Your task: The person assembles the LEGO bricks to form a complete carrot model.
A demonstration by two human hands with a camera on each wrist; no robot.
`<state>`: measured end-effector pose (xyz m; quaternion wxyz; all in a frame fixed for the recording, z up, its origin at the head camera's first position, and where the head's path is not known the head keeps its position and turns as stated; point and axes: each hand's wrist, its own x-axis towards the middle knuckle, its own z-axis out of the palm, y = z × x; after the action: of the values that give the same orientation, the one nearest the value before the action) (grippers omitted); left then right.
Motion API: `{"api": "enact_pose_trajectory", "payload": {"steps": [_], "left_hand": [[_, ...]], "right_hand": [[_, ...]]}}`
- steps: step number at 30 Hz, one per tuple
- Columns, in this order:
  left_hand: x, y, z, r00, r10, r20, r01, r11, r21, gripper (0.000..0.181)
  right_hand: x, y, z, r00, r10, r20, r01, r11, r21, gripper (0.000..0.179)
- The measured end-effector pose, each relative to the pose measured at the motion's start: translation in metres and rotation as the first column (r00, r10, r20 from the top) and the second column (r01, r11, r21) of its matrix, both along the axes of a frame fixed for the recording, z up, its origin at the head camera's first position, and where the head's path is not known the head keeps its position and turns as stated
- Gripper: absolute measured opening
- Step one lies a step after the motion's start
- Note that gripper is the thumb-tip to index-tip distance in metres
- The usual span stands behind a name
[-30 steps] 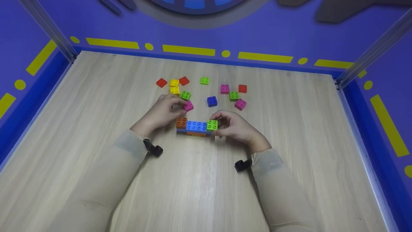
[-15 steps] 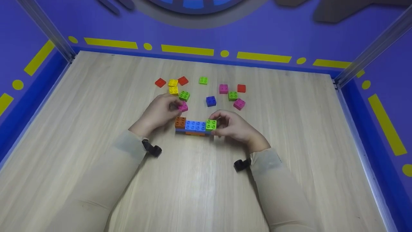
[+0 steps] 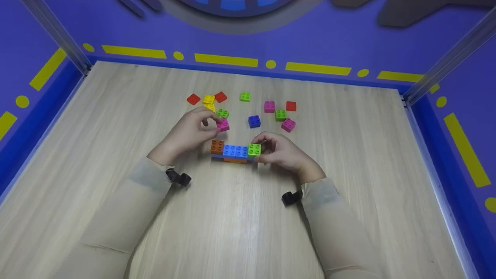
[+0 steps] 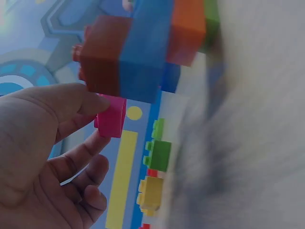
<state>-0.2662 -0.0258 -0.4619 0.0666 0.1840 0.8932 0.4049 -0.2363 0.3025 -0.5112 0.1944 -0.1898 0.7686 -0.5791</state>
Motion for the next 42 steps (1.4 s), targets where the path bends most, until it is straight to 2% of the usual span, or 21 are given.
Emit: {"api": "enact_pose_trajectory", "payload": {"steps": [5,12,16,22,29,35,42], "left_hand": [[0.007,0.002,0.012,0.998,-0.059,0.02,0.058,0.997,0.046,0.028],[0.015,0.005,0.026,0.986,-0.153,0.065,0.153,0.988,0.012,0.041],[0.018,0.006,0.028,0.972,-0.225,0.067,0.225,0.974,0.001,0.046],[0.02,0.007,0.024,0.946,-0.32,0.058,0.317,0.947,0.058,0.038],[0.02,0.006,0.021,0.935,-0.348,0.063,0.347,0.938,0.022,0.034],[0.018,0.006,0.02,0.928,-0.372,0.034,0.373,0.928,-0.018,0.033],[0.018,0.006,0.019,0.931,-0.363,0.041,0.365,0.929,-0.056,0.037]], "right_hand": [[-0.001,0.0,0.001,1.0,0.011,-0.001,-0.011,1.0,-0.018,0.043],[-0.002,0.002,0.002,1.0,-0.017,0.001,0.017,1.0,0.024,0.043],[-0.001,0.001,0.001,1.0,-0.01,-0.004,0.011,0.999,0.04,0.042],[-0.002,0.0,-0.001,1.0,-0.005,-0.011,0.005,1.0,0.028,0.041],[-0.002,0.0,-0.001,1.0,0.008,0.004,-0.008,1.0,0.004,0.043],[-0.001,0.001,-0.001,1.0,0.017,0.013,-0.016,1.0,-0.025,0.045],[-0.002,0.001,-0.002,1.0,0.013,0.021,-0.013,1.0,-0.023,0.044]]}}
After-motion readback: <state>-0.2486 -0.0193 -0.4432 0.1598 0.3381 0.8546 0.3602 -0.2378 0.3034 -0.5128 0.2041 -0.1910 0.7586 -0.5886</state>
